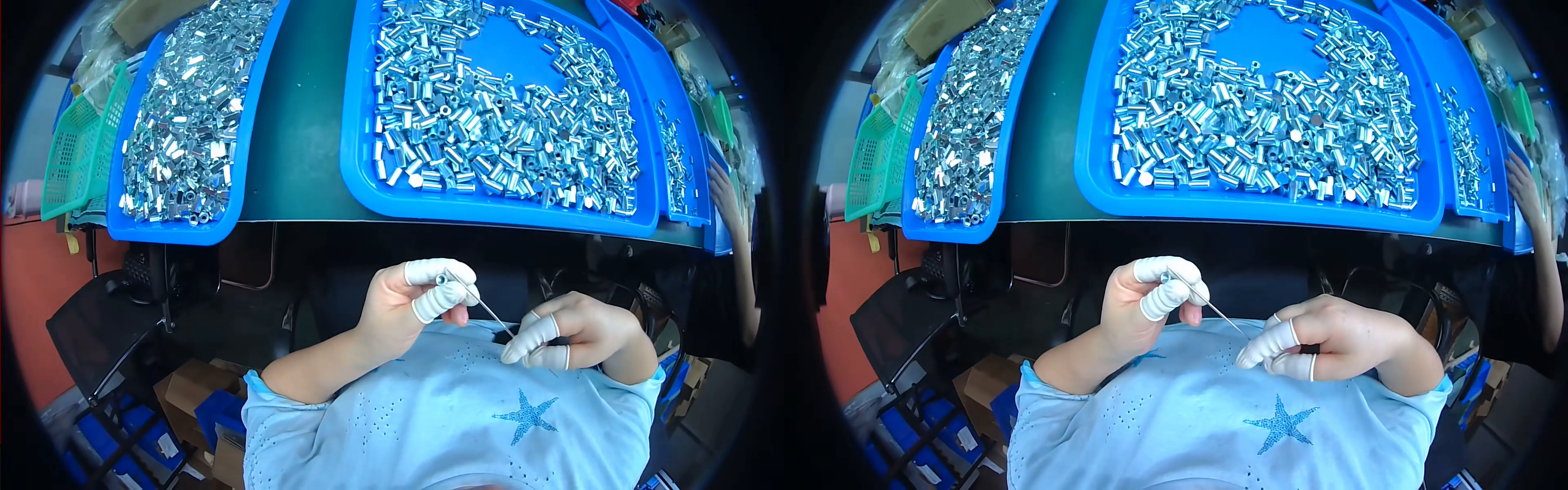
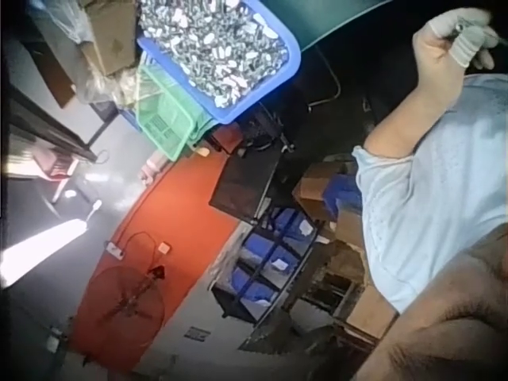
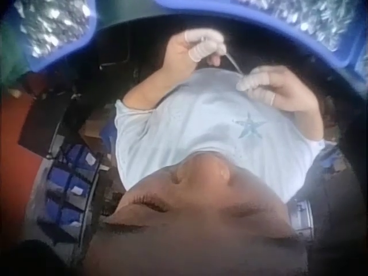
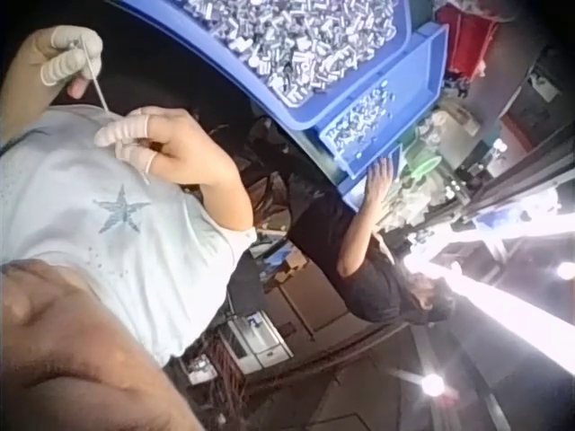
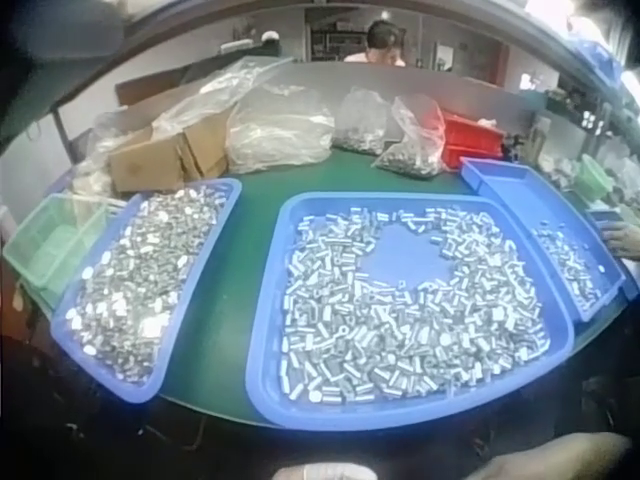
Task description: Inspect and sort small cylindrical metal components into trays and plastic bags.
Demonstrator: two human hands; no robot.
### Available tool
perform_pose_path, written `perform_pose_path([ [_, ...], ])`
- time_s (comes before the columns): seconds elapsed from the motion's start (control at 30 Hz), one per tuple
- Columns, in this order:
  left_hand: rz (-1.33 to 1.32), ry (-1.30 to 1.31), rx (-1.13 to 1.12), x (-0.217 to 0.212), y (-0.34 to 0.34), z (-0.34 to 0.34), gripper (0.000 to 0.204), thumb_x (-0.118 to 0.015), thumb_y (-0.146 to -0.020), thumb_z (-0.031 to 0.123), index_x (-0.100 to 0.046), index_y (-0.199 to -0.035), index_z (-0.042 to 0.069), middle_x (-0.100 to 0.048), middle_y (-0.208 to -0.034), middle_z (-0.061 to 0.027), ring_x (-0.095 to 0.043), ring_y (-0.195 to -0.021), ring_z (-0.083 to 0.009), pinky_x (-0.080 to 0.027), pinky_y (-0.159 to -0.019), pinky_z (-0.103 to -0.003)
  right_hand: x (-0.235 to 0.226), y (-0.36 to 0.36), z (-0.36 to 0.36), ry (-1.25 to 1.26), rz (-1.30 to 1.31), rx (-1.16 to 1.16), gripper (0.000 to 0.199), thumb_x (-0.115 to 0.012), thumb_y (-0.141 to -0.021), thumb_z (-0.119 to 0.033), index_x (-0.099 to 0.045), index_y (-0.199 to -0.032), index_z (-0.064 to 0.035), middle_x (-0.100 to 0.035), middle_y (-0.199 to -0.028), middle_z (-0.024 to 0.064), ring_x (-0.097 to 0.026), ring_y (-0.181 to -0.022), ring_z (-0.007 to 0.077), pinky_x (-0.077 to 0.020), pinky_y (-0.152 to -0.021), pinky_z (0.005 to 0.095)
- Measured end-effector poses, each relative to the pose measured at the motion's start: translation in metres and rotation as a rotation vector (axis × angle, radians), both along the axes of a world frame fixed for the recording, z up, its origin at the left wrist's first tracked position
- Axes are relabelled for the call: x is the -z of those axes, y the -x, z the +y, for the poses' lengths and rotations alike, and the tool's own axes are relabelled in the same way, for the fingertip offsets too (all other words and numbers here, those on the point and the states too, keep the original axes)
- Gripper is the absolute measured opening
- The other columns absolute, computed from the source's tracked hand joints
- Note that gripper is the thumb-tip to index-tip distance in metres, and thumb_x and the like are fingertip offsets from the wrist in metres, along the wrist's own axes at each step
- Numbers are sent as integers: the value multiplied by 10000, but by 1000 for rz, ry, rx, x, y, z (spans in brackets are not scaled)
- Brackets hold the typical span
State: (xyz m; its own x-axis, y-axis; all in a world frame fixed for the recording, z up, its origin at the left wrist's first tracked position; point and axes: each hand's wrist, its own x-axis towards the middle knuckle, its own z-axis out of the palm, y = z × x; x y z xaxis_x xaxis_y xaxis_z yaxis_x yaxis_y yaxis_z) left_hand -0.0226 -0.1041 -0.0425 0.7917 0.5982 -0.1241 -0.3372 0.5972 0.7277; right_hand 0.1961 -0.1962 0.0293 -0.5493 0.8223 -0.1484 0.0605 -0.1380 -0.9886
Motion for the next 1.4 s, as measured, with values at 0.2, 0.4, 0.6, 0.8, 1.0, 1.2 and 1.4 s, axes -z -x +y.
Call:
perform_pose_path([
  [0.2,-31,245,16,8,-12,-11,155,-601,-863,150,-611,-919,6,-636,-818,-93,-604,-663,-146,-502,-598,-256,29,12,-8,-201,221,182,246,-638,-751,32,-631,-997,16,-638,-912,148,-626,-787,265,-506,-674,312],
  [0.4,47,191,-5,11,-19,-22,146,-600,-862,122,-614,-947,5,-641,-839,-81,-608,-712,-138,-506,-645,-253,45,37,4,-975,-558,505,318,-695,-681,-3,-639,-994,14,-624,-945,147,-602,-806,224,-513,-661,290],
  [0.6,236,-47,31,17,-11,-23,232,-577,-866,38,-586,-1095,5,-633,-860,-68,-608,-707,-108,-513,-639,-227,47,28,-1,-800,-464,596,263,-706,-690,-4,-626,-941,0,-625,-951,147,-623,-808,244,-527,-665,296],
  [0.8,290,-27,126,24,-3,-25,267,-589,-856,34,-578,-1122,8,-638,-880,-81,-625,-708,-123,-524,-646,-230,53,28,-14,-498,-246,635,186,-676,-763,-9,-554,-903,-20,-630,-943,172,-650,-798,256,-536,-682,321],
  [1.0,371,-159,165,22,-1,-24,248,-609,-840,39,-602,-1084,-3,-648,-879,-96,-659,-738,-154,-544,-632,-238,58,31,-17,-467,-247,630,213,-683,-759,-6,-546,-920,-35,-642,-914,151,-654,-810,232,-541,-689,306],
  [1.2,412,-276,191,25,1,-23,235,-617,-832,44,-614,-1061,-10,-652,-861,-104,-674,-740,-174,-549,-621,-232,57,32,-19,-403,-273,584,230,-703,-745,-20,-565,-928,-34,-648,-895,142,-656,-813,236,-549,-680,307],
  [1.4,415,-374,175,28,1,-24,234,-621,-818,29,-621,-1050,0,-656,-800,-101,-678,-706,-170,-536,-594,-225,63,35,-20,-459,-329,568,275,-729,-717,-33,-562,-933,3,-644,-859,156,-660,-775,247,-553,-643,299],
])
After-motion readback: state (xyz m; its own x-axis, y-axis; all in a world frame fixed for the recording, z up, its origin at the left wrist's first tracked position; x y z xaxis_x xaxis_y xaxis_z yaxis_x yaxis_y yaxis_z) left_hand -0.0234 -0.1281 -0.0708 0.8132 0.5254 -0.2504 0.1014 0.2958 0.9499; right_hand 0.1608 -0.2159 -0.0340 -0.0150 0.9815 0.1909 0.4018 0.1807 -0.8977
